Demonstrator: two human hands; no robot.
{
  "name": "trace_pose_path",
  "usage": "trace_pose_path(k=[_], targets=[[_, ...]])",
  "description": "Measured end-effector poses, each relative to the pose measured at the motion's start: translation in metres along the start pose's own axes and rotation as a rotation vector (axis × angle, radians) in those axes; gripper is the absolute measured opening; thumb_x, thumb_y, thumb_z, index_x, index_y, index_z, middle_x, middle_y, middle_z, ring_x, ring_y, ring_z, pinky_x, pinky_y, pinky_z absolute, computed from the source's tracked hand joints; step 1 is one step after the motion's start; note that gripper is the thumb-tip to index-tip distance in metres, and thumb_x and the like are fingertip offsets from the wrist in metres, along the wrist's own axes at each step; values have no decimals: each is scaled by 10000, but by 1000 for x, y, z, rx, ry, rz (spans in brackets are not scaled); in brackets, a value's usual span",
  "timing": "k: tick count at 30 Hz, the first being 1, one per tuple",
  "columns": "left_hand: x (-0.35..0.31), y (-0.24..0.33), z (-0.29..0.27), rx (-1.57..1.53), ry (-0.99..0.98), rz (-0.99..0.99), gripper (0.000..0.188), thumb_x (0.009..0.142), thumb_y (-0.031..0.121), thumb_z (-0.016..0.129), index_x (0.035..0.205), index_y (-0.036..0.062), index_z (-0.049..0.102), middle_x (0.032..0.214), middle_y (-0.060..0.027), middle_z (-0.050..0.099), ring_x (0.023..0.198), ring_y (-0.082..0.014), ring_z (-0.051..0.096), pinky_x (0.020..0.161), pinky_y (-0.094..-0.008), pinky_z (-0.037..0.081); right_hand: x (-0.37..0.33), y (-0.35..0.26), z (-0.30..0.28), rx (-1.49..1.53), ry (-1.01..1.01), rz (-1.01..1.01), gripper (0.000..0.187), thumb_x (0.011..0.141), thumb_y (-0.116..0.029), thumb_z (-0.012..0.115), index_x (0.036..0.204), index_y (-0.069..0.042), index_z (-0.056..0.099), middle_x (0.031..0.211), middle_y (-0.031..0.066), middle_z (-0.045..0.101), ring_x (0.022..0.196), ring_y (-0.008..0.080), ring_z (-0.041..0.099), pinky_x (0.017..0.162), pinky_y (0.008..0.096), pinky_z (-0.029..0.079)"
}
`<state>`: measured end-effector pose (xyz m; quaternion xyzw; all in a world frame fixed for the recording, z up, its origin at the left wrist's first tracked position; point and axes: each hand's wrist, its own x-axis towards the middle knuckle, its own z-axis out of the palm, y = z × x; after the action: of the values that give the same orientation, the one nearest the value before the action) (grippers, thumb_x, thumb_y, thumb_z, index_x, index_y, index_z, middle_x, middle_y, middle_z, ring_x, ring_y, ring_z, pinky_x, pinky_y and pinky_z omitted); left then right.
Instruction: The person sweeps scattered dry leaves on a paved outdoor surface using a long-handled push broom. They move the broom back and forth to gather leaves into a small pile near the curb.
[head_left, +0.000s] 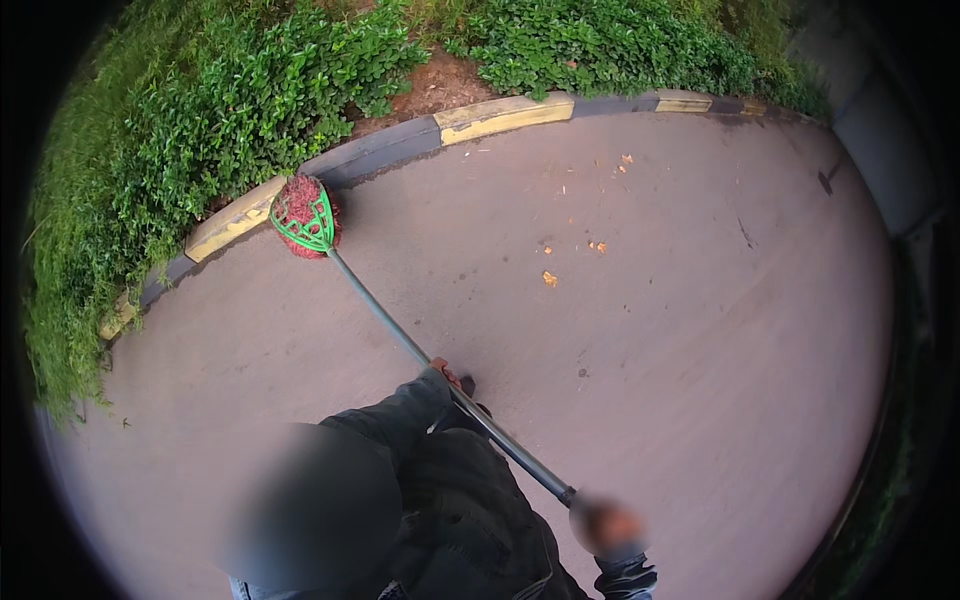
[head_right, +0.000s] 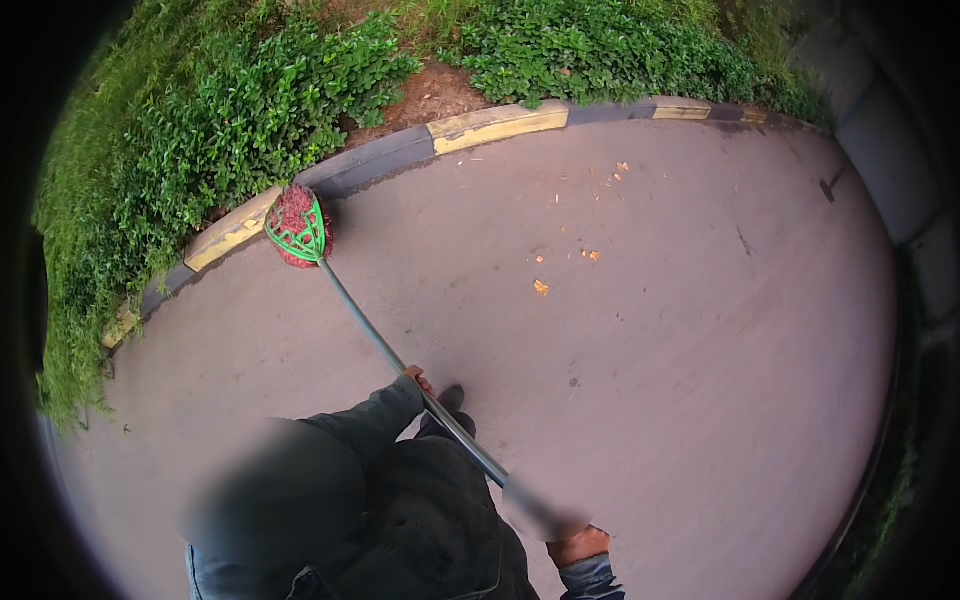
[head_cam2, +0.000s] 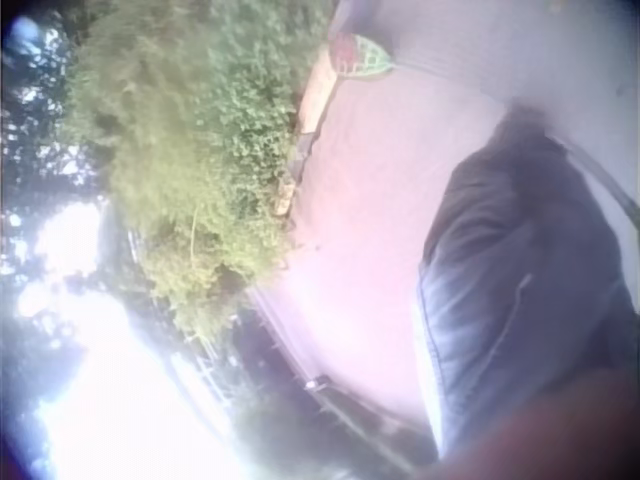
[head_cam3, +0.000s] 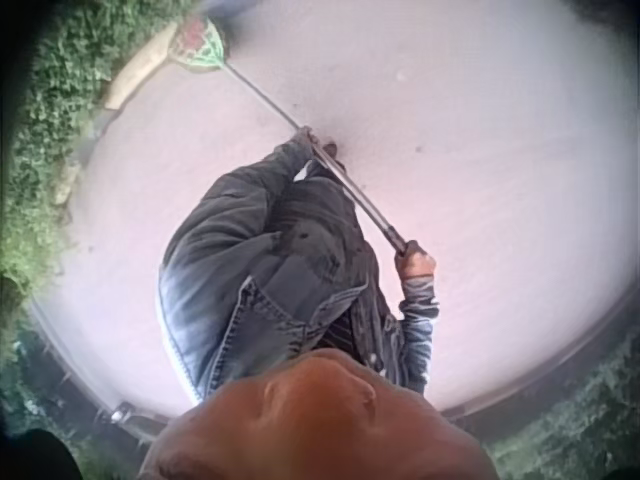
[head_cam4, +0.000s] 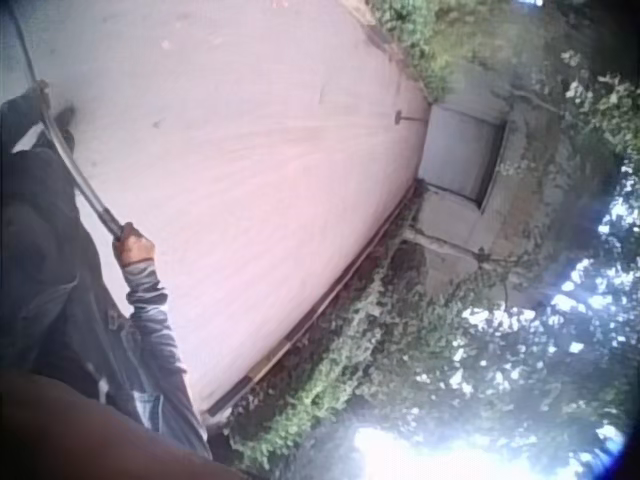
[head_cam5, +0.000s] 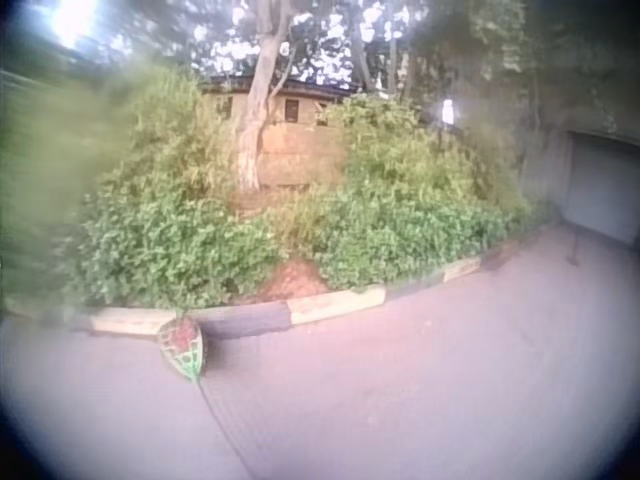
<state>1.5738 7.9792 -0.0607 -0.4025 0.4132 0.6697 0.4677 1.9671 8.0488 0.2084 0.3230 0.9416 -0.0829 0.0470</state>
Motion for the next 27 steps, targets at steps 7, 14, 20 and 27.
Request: trace_pose_path(k=[7,14,20,27], targets=[[33,55,-17,4,170,196,230,731,183,446,537,87,367,403,-70,349,364,-280,398,390,-453,386,125,23,-15,62,208,-397,133,712,-175,551,632,-107,469,567,42,434,473,188,442,405,320,337],[94,74,54,-197,258,183,214,740,145,443,567,105,324,410,-35,322,345,-199,351,347,-365,371,277,66,-23,183,111,-397,95,671,-179,553,703,-94,525,604,60,484,496,213,477,428,333,372],[190,72,213,-242,157,131,269,727,170,426,494,121,301,404,-30,309,348,-198,348,365,-365,379,417,153,-51,102,228,-353,88,666,-161,539,627,-105,483,583,34,466,477,212,455,412,334,352],[210,-71,464,14,-29,-208,219,735,174,442,553,92,352,434,-64,328,363,-213,342,368,-361,359,389,260,-122,-217,-218,406,144,586,-171,611,632,-79,511,492,101,512,436,276,521,404,378,408]])
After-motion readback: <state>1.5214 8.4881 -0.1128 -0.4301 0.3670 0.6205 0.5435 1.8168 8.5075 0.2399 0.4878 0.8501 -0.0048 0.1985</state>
